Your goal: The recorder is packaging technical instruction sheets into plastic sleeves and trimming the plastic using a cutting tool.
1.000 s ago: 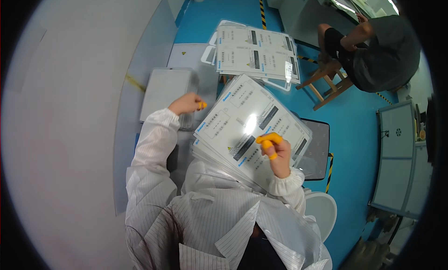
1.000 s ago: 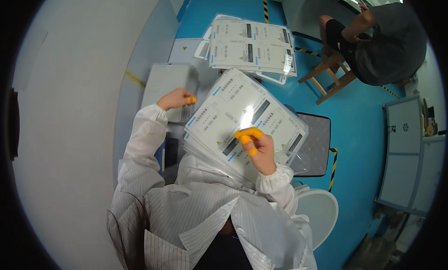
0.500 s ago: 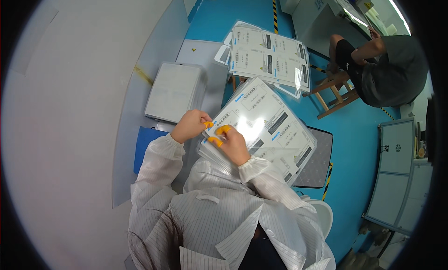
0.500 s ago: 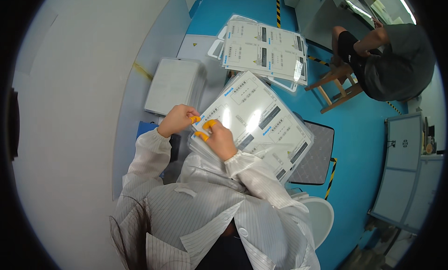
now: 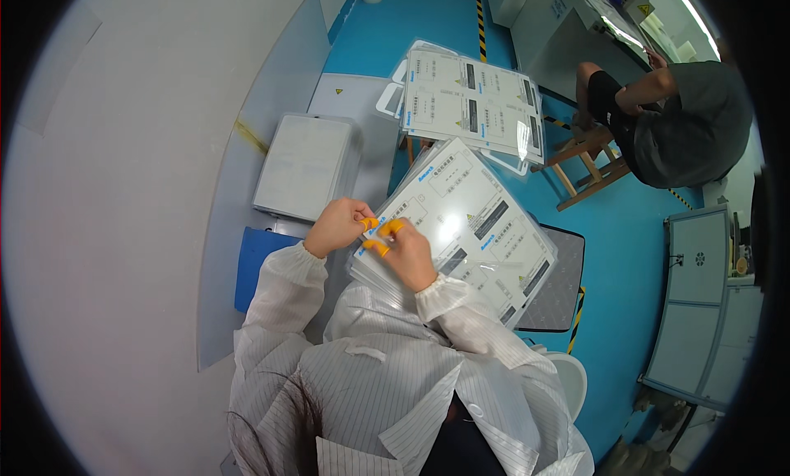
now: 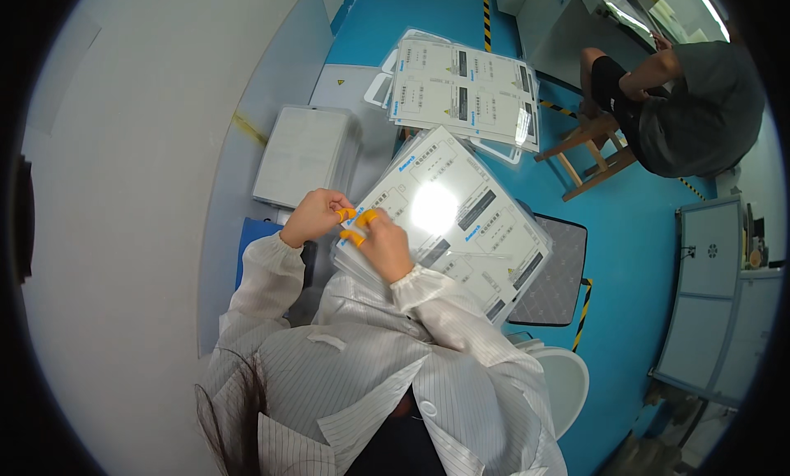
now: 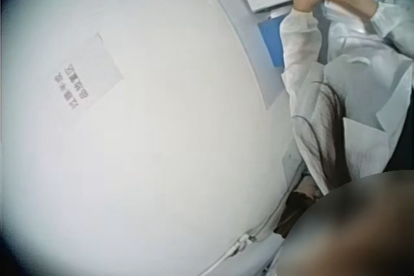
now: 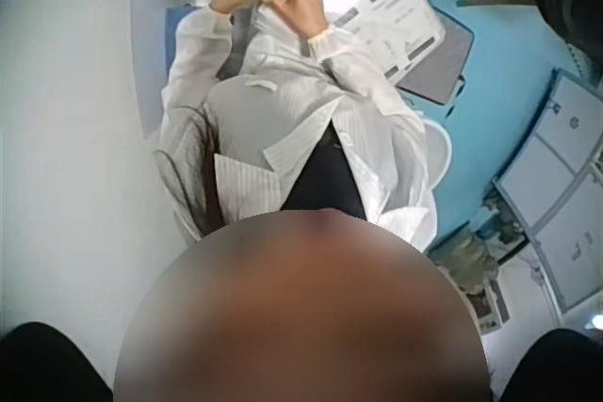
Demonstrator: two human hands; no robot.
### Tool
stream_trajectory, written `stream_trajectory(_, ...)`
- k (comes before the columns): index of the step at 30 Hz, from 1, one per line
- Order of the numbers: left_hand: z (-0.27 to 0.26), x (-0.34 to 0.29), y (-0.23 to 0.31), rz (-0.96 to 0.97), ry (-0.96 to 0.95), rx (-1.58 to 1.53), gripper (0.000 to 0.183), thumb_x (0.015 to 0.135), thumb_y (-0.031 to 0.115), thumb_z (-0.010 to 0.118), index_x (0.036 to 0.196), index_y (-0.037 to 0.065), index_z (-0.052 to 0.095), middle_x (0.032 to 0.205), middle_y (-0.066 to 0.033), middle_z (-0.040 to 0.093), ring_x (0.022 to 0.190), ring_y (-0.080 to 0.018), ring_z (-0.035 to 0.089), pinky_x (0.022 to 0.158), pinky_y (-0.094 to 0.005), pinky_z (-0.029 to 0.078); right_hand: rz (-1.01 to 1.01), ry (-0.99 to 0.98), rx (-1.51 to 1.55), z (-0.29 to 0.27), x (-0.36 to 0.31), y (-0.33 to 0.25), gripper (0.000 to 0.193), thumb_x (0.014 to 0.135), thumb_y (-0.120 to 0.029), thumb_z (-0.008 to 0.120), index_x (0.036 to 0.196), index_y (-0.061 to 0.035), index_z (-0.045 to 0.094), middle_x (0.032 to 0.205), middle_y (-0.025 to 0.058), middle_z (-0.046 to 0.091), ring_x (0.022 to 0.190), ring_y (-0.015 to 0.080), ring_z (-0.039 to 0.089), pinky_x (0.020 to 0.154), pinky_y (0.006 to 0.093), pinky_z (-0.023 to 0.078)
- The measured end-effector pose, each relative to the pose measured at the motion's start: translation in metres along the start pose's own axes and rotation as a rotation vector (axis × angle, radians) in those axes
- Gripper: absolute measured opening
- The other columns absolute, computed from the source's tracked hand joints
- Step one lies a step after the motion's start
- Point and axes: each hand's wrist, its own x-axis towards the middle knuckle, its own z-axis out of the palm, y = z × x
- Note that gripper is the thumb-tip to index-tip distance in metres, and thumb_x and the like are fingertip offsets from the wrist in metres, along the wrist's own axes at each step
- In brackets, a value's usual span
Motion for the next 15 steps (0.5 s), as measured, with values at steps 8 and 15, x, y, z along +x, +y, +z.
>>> stream_trajectory(8,0.001,-0.001,0.004,-0.089,-0.062,-0.075,0.009,0.075,-0.003,0.055,0.082,-0.005,0.061,0.069,-0.0072,0.06,0.057,-0.0098,0.058,0.053,-0.0201,0.048,0.144,0.122,-0.041,-0.008,0.01,0.018,0.021,0.073,-0.016,0.066,0.082,-0.0005,0.055,0.08,0.0115,0.055,0.064,0.031,0.058,0.056,0.0365,0.047)
stream_trajectory(15,0.0,0.004,0.012,-0.072,-0.12,-0.035,0.015,0.076,-0.005,0.051,0.088,-0.005,0.061,0.074,-0.0075,0.061,0.062,-0.0104,0.059,0.058,-0.02,0.049,0.077,-0.078,-0.058,0.007,-0.004,0.008,0.017,0.074,-0.012,0.065,0.082,0.0002,0.056,0.079,0.0132,0.054,0.067,0.0323,0.057,0.058,0.0365,0.046)
